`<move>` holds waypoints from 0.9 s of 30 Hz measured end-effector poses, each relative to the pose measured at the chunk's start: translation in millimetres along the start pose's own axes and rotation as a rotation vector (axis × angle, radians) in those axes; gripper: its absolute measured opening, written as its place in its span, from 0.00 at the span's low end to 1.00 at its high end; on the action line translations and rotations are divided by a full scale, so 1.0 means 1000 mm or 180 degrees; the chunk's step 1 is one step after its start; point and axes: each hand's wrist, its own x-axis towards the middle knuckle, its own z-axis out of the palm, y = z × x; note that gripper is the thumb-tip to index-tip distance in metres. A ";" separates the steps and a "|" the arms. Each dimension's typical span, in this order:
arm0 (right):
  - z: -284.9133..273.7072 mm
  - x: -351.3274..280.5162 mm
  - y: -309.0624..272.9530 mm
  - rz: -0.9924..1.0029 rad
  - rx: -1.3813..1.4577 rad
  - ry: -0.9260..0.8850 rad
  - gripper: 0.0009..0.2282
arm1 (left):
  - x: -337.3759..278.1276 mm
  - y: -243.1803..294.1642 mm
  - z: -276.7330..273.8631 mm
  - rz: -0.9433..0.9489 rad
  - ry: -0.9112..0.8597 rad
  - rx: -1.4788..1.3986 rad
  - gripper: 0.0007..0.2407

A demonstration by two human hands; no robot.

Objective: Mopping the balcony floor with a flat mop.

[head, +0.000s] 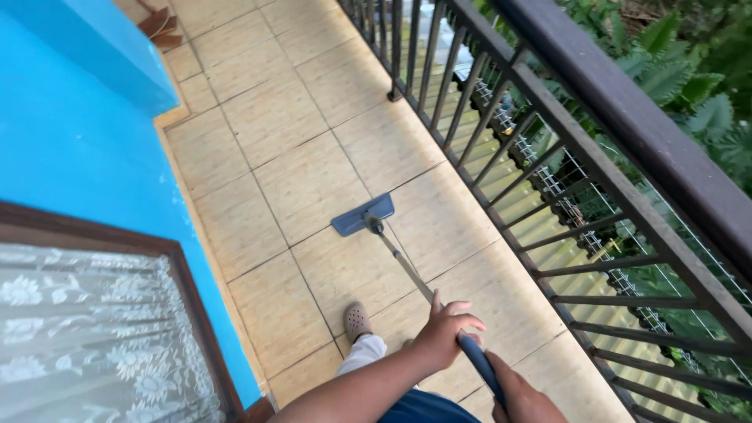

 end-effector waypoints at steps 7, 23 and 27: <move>0.023 0.027 -0.054 -0.0689 0.0481 0.0638 0.39 | 0.029 -0.013 -0.057 -0.0566 -0.0665 0.0382 0.10; -0.068 0.062 -0.179 -0.0944 0.0349 0.0525 0.33 | 0.091 -0.051 -0.147 -0.0742 0.0227 0.1011 0.23; -0.066 0.000 -0.163 -0.0621 0.0343 0.0331 0.35 | 0.054 0.011 -0.129 -0.0775 -0.0333 0.0391 0.19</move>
